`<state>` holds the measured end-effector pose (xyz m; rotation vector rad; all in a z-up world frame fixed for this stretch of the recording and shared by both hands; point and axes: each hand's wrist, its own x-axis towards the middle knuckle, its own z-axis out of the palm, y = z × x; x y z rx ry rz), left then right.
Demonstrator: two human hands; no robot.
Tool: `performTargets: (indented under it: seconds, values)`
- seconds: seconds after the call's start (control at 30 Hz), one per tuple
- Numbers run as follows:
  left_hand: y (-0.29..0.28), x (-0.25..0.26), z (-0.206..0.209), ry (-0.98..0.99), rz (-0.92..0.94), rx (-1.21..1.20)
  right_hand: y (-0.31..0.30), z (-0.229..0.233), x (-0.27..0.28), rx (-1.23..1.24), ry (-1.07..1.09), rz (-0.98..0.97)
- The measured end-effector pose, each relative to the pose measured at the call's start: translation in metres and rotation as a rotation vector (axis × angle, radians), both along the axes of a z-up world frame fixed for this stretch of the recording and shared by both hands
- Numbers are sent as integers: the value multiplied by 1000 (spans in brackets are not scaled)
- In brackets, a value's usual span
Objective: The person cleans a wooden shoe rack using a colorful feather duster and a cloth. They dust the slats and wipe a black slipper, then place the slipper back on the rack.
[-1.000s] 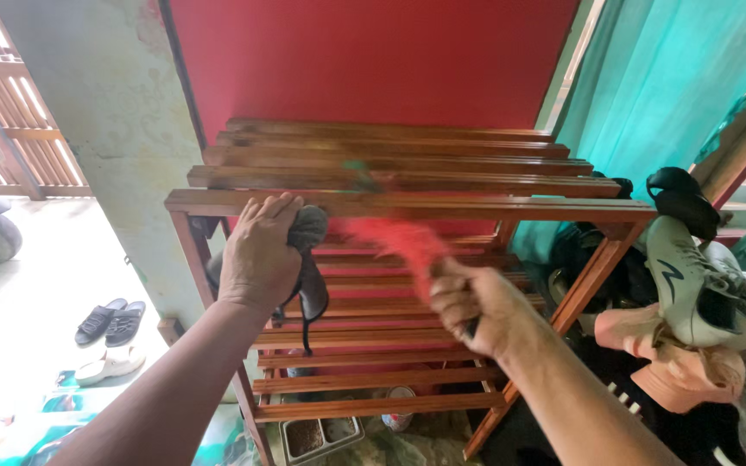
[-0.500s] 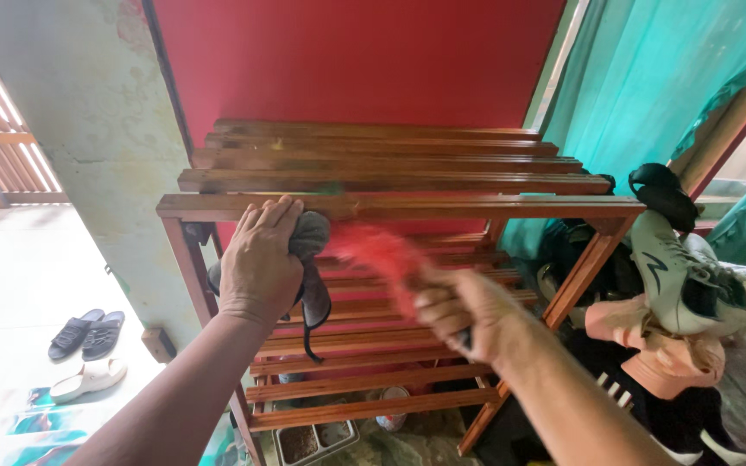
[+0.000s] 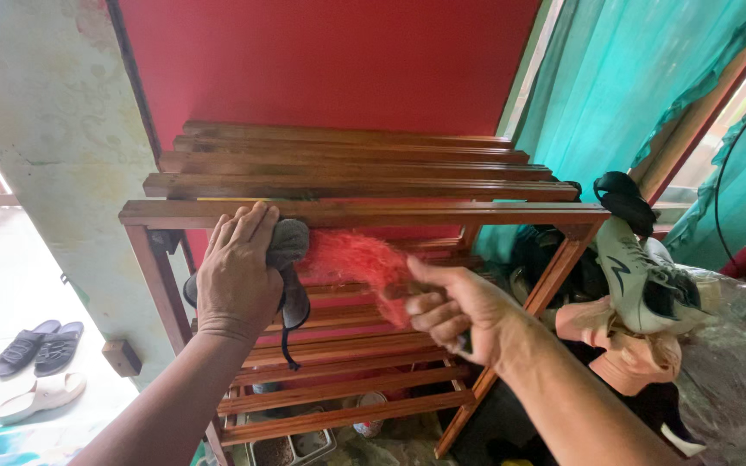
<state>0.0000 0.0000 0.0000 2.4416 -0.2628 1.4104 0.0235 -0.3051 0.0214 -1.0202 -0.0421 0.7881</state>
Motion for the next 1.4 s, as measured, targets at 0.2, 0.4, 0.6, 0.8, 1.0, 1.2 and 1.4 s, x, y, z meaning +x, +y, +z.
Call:
performTargets:
  seconds: [0.2,0.4,0.6,0.8,1.0,1.2,1.4]
  values:
    - [-4,-1,0,1,20,-21,-79,-6,45,119,74,-652]
    - [-8,-1,-1,-6,30,-44,-21,-4,43,164,272,-660]
    - [-10,-1,-1,-3,32,-36,-8,-7,8,162,90,203]
    - [-15,-2,-2,11,67,-52,-51,0,25,122,99,-642]
    - [-19,-1,0,33,75,-79,-37,5,-6,-157,-114,50]
    - [-18,-8,0,79,84,-28,-130,94,-23,-988,-449,160]
    - [-23,-3,-1,107,99,-85,-253,132,0,-1055,-531,-286]
